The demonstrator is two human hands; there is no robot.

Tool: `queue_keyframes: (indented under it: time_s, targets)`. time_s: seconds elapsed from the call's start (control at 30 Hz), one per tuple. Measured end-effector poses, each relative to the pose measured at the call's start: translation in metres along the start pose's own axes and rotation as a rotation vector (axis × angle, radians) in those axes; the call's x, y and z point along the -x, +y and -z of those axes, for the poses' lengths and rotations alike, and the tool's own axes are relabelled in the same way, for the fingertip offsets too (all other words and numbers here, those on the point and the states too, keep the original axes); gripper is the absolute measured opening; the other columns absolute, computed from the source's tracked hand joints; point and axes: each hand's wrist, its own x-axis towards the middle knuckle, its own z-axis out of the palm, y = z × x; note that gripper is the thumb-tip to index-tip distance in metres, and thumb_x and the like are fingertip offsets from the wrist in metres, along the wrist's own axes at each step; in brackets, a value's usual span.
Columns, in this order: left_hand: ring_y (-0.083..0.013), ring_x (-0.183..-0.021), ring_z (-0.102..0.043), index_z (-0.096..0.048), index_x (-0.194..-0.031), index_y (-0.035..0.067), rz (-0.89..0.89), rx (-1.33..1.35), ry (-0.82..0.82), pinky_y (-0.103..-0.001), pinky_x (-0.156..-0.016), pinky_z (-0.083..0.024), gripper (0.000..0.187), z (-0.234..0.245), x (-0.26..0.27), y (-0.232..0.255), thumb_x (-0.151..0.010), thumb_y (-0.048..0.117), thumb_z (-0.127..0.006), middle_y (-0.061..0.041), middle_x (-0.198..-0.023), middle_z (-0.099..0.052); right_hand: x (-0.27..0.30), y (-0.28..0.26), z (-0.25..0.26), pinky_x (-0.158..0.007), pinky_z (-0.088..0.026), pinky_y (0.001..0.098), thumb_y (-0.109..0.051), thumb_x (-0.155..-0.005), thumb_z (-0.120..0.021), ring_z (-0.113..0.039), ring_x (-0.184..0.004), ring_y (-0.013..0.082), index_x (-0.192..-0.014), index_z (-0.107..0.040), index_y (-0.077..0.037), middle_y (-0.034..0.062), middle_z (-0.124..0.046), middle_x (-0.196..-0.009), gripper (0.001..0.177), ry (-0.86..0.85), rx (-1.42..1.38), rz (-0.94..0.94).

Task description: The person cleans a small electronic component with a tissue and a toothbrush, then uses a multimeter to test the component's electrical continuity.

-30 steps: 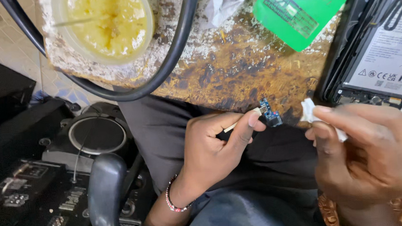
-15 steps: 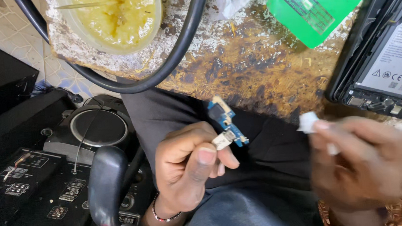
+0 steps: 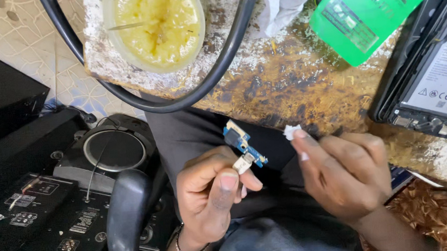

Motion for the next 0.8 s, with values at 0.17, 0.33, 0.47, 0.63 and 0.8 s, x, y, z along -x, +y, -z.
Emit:
queue_keyframes:
  time_s: [0.17, 0.33, 0.47, 0.63, 0.8]
  targets:
    - [-0.0106, -0.055, -0.051, -0.071, -0.080, 0.006, 0.049, -0.049, 0.008, -0.026, -0.058, -0.042, 0.049, 0.005, 0.000, -0.006, -0.105, 0.040, -0.048, -0.002, -0.063, -0.058, -0.010, -0.008, -0.005, -0.076, -0.049, 0.0417, 0.003, -0.101, -0.078, -0.055, -0.075, 0.0291, -0.110, -0.081, 0.003, 0.0101, -0.063, -0.088, 0.010, 0.046, 0.001, -0.091]
    - [-0.0112, -0.055, -0.052, -0.073, -0.082, 0.006, 0.022, -0.073, -0.019, -0.026, -0.056, -0.042, 0.048, 0.006, 0.004, -0.004, -0.105, 0.041, -0.048, -0.002, -0.063, -0.058, -0.010, -0.005, -0.002, -0.078, -0.044, 0.0452, 0.010, -0.103, -0.075, -0.059, -0.077, 0.0311, -0.110, -0.081, 0.007, 0.0151, -0.065, -0.087, 0.010, 0.071, -0.006, -0.132]
    - [-0.0113, -0.059, -0.053, -0.072, -0.084, 0.007, 0.040, -0.066, -0.027, -0.026, -0.061, -0.044, 0.045, -0.001, 0.003, -0.004, -0.105, 0.040, -0.049, -0.002, -0.067, -0.059, -0.015, -0.003, 0.004, -0.074, -0.048, 0.0392, 0.003, -0.099, -0.077, -0.055, -0.073, 0.0269, -0.109, -0.080, 0.002, 0.0085, -0.065, -0.086, 0.010, -0.013, -0.100, -0.008]
    - [-0.0139, -0.072, -0.064, -0.077, -0.095, 0.012, 0.008, -0.194, -0.124, -0.027, -0.069, -0.050, 0.024, 0.001, 0.002, -0.006, -0.103, 0.025, -0.058, -0.003, -0.084, -0.075, 0.012, -0.007, 0.037, -0.074, -0.051, 0.0334, -0.002, -0.091, -0.069, -0.064, -0.077, 0.0261, -0.099, -0.074, 0.002, 0.0180, -0.067, -0.090, 0.010, -0.114, -0.408, -0.346]
    - [-0.0133, -0.063, -0.054, -0.072, -0.089, 0.010, -0.106, -0.434, -0.099, -0.029, -0.065, -0.044, 0.010, -0.025, -0.009, -0.011, -0.095, 0.018, -0.073, 0.002, -0.069, -0.058, 0.044, -0.014, 0.029, -0.056, -0.066, 0.0354, -0.012, -0.092, -0.067, -0.077, -0.075, 0.0366, -0.113, -0.048, 0.003, 0.0320, -0.068, -0.093, 0.031, 0.258, -1.008, -1.064]
